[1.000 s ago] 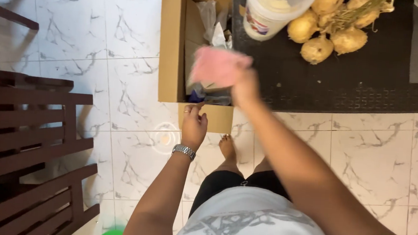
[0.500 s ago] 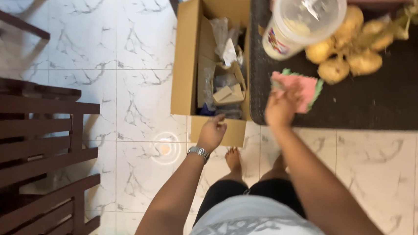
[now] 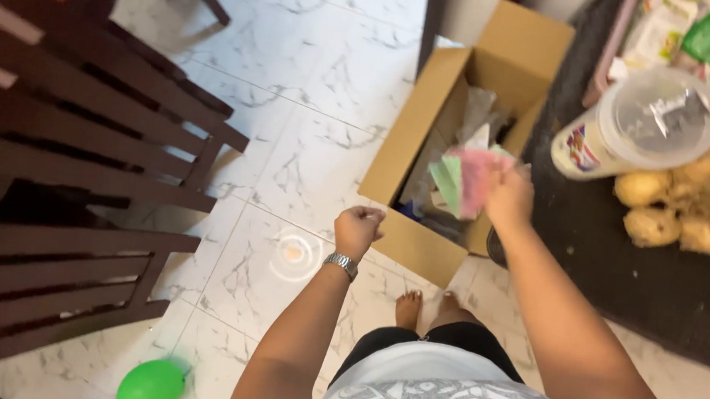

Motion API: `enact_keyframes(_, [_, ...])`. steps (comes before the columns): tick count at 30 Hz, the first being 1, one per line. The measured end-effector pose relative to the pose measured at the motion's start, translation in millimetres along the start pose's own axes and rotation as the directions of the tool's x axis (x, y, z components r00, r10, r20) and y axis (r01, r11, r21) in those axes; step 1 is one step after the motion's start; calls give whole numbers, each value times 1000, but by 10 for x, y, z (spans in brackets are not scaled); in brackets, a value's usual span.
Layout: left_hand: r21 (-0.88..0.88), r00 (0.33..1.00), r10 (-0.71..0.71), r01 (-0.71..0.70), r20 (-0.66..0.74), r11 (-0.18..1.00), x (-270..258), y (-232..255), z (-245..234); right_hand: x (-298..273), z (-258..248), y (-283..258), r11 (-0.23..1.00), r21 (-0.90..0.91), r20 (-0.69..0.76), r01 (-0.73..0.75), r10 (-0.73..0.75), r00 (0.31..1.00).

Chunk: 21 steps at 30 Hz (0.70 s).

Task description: Wiping down tables and counters and organizing household items like food and containers.

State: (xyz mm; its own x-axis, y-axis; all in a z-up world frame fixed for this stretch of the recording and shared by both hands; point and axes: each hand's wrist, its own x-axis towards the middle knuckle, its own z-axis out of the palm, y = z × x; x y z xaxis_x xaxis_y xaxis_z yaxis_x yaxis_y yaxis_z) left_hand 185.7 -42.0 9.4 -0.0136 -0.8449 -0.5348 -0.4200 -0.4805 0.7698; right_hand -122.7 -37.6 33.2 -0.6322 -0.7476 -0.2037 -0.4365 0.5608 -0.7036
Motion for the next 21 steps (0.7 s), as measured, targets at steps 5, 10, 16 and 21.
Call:
enact_keyframes(5, [100,999,31,-28,-28,995,-218,131,-99,-324,-487,-712,948,304,-63,92,-77,995])
enact_keyframes(10, [-446,997,67,-47,31,894,-467,599,-77,-4,-124,-524,767,594,382,-243,-3,924])
enact_keyframes(16, [-798,986,65,86,154,597,-493,802,-326,-550,-95,-1526,597,505,817,-623,-99,567])
enact_keyframes(21, [-947,976,78,177,204,268,-797,1269,-912,-348,883,-1838,648,366,923,-668,-159,351])
